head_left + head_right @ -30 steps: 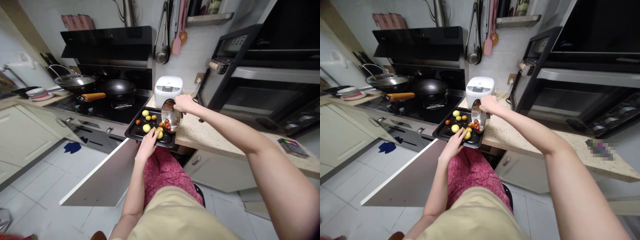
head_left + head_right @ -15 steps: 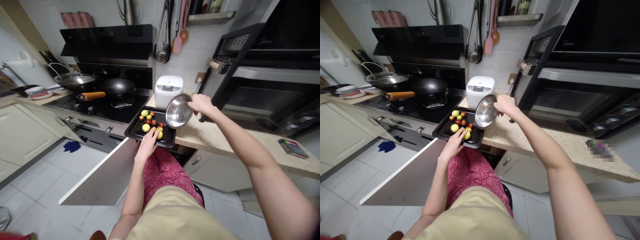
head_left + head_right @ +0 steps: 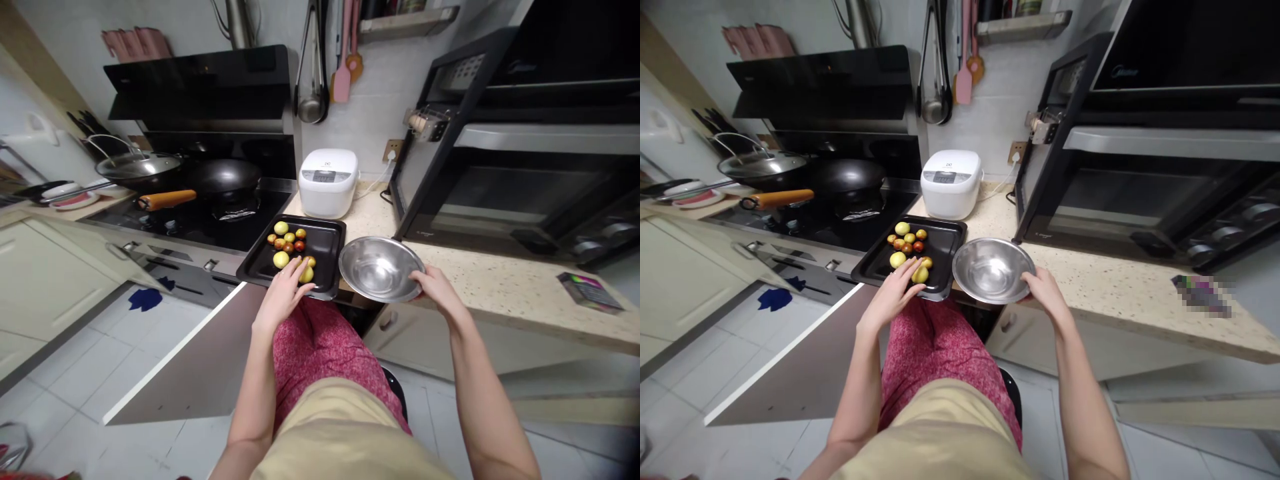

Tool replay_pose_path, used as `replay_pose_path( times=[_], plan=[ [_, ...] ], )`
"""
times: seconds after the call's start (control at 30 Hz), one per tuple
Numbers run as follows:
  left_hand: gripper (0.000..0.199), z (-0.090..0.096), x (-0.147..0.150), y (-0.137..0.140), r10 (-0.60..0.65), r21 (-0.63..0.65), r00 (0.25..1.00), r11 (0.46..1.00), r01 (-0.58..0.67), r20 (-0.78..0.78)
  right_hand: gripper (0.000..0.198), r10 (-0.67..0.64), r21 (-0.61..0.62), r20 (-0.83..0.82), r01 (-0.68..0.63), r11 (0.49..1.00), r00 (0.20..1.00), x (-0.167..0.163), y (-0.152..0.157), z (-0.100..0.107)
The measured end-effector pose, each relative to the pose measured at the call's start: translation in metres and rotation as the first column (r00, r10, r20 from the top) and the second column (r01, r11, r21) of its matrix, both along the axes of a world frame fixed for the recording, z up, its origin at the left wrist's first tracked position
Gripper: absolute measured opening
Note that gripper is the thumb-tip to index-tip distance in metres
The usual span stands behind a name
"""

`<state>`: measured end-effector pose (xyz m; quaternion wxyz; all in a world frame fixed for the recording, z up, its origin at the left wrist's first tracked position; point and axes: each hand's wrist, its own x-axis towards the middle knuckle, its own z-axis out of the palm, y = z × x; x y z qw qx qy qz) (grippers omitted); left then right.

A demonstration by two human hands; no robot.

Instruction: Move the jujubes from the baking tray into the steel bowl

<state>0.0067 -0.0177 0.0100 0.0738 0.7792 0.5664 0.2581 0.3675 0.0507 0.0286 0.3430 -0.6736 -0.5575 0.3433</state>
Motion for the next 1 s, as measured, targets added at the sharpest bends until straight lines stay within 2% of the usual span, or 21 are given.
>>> replay_pose_path(
  times=[0.13, 0.37, 0.6, 1.0],
  plan=[
    [0.051, 0.008, 0.001, 0.007, 0.033, 0.035, 0.999, 0.999, -0.033, -0.010, 0.010, -0.023, -0.011, -0.100, 0.022, 1.000, 0.995, 0.003, -0.007, -0.012],
    [0.053, 0.022, 0.022, 0.028, 0.172, 0.074, 0.972, 0.984, -0.162, -0.157, 0.012, -0.003, -0.035, -0.188, -0.004, 0.999, 0.982, 0.004, -0.003, -0.019],
    [0.040, 0.013, 0.044, 0.053, 0.237, 0.062, 0.913, 0.971, -0.229, -0.333, 0.010, 0.009, -0.062, -0.232, -0.024, 0.998, 0.973, 0.003, 0.005, -0.025],
    [0.042, -0.001, 0.048, 0.066, 0.198, 0.075, 0.946, 0.980, -0.185, -0.257, 0.011, 0.017, -0.046, -0.186, -0.026, 0.999, 0.982, -0.002, 0.017, -0.033]
  ],
)
